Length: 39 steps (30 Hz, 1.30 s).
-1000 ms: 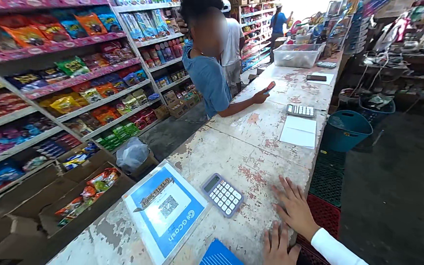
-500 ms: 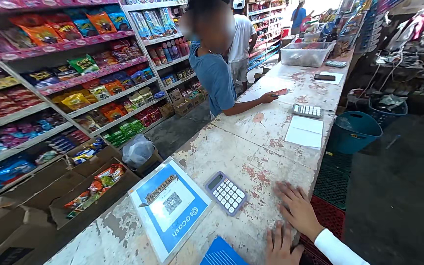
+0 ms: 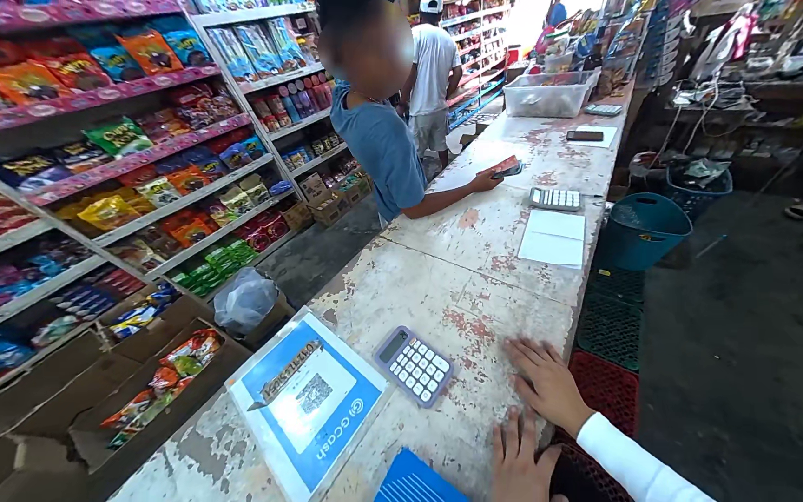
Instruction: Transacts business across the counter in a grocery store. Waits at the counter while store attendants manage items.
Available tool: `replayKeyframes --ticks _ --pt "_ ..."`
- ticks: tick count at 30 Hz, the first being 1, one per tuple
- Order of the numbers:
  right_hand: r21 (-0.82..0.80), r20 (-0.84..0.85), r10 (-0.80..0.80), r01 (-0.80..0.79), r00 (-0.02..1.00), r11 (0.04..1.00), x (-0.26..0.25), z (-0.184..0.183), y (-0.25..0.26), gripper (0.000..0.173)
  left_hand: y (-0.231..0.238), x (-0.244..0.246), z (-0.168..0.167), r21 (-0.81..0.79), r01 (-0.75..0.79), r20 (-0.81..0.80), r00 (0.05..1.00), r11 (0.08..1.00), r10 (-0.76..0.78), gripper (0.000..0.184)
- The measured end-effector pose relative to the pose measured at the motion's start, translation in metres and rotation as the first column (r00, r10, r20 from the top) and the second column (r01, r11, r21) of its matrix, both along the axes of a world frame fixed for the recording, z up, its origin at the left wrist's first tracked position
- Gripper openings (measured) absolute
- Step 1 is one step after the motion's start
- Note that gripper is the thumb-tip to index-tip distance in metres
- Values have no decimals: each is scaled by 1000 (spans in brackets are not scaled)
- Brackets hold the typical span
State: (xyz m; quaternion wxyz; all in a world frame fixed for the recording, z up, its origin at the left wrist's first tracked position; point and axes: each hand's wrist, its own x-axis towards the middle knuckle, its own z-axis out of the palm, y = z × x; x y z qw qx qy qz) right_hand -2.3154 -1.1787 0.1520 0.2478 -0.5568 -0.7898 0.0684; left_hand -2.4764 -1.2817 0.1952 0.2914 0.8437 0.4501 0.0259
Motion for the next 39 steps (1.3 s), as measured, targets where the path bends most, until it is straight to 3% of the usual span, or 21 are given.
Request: replayKeyframes --ticks 9,12,14,19,23,28,33,39 --pt "152 -38 -54 59 998 987 -2 -3 -2 49 0 0 -3 41 -12 3 1000 999 12 50" --pt "-7 -24 -17 17 1000 1000 -2 7 -3 60 0 -1 -1 41 -11 3 1000 999 11 50" --pt "-121 -29 11 -14 1000 993 -2 11 -1 58 1 -2 0 33 -4 -11 1000 999 4 50" --pt "-129 -8 28 -29 1000 991 -2 11 0 56 2 -4 -1 25 9 -19 1000 1000 -9 51" --pt "52 -16 -15 16 1000 999 -4 4 -2 40 1 -4 -3 53 5 1 1000 999 -5 50" --pt "181 4 -75 73 997 981 -5 -1 -4 52 1 -4 -4 64 19 -7 1000 998 -19 50" --pt "-9 23 -6 6 1000 1000 -3 7 -1 58 2 -3 -5 48 13 6 1000 999 -14 50" --pt "-50 37 -12 14 999 999 -2 7 -1 50 2 -3 -8 70 12 20 1000 997 -13 51"
